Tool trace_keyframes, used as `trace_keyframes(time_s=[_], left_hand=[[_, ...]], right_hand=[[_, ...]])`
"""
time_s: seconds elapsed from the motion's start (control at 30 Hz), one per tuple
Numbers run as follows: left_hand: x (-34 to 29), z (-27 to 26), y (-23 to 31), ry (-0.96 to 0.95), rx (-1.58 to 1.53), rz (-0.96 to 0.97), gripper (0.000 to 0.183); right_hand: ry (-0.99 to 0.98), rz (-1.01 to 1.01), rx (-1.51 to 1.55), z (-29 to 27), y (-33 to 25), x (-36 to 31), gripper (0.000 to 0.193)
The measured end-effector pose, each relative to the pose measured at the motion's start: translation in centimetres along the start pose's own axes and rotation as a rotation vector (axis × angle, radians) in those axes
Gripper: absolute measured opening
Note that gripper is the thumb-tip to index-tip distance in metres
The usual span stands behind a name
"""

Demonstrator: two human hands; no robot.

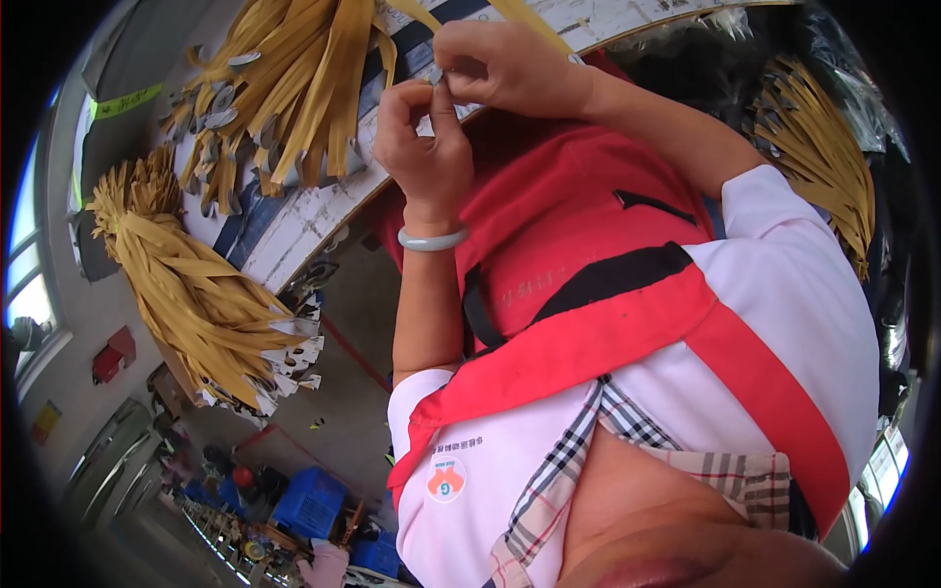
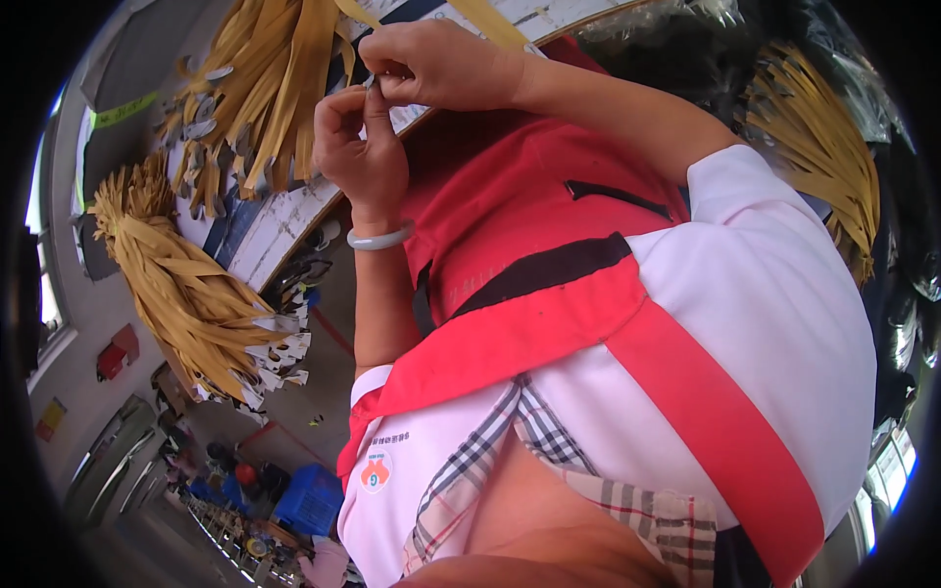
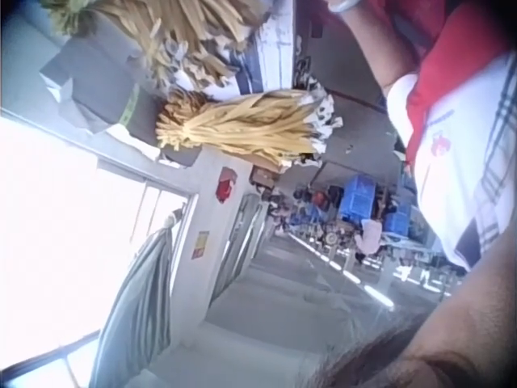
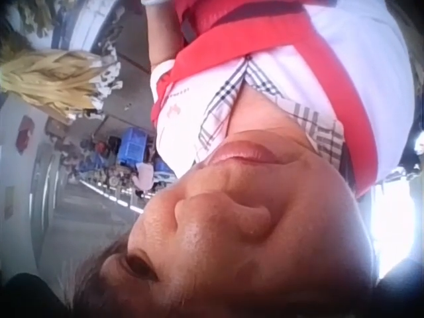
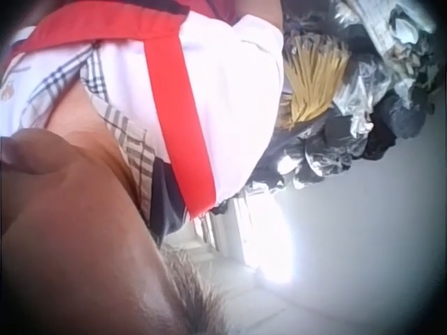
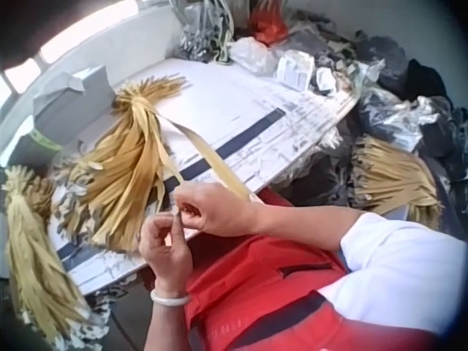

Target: Assembling plastic clips and components onto yellow nylon straps at a factory workbench.

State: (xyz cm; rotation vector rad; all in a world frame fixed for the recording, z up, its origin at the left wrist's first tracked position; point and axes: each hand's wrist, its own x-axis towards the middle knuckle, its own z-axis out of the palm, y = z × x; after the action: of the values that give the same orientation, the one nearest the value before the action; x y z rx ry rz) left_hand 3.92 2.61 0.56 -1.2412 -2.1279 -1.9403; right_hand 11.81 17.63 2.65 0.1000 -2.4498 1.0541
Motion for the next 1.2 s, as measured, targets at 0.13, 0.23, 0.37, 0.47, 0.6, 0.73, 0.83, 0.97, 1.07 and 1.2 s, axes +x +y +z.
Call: trace_keyframes(time_s=[0.13,0.23,0.37,0.47,0.6,0.73,0.83,0.97,1.07,1.2], left_hand=[[0.1,-1.1,0.2,-0.175,-0.479,-0.248,0.015],[1.1,-2.7,-0.5,-0.158,-0.345,-0.146,0.017],[0.7,-3.8,-1.0,-0.239,-0.154,-0.222,0.008],[0.4,-3.7,-1.4,-0.31,0.071,0.007,0.01],[-0.7,-2.9,0.0,-0.234,0.022,-0.028,0.01],[-0.3,-4.5,0.8,-0.005,-0.083,-0.152,0.01],[0.6,-11.2,-2.2,0.266,0.072,-0.21,0.011],[-0.6,-12.1,-0.8,0.35,0.076,-0.175,0.018],[-2.8,-8.9,-1.4,-0.004,0.119,-0.1,0.01],[-4.6,-2.0,-2.0,-0.392,-0.07,-0.213,0.014]], right_hand=[[0.165,0.186,0.088,1.6,1.2,-1.1,0.01],[0.034,0.192,0.62,1.3,1.5,-1.5,0.013],[0.031,0.341,0.707,0.8,0.2,-1.6,0.015],[0.004,0.559,0.751,0.3,-0.4,-1.6,0.018],[-0.032,0.455,0.616,-0.5,0.1,-2.1,0.02],[0.027,0.476,0.543,-1.6,0.4,-2.8,0.019],[0.21,0.459,0.218,-4.7,3.1,-5.6,0.04],[0.07,0.306,-0.231,-6.6,3.5,-10.9,0.023],[0.114,0.461,-0.411,-5.7,2.7,-12.2,0.028],[-0.105,0.772,0.049,-4.5,7.3,-13.7,0.026]])
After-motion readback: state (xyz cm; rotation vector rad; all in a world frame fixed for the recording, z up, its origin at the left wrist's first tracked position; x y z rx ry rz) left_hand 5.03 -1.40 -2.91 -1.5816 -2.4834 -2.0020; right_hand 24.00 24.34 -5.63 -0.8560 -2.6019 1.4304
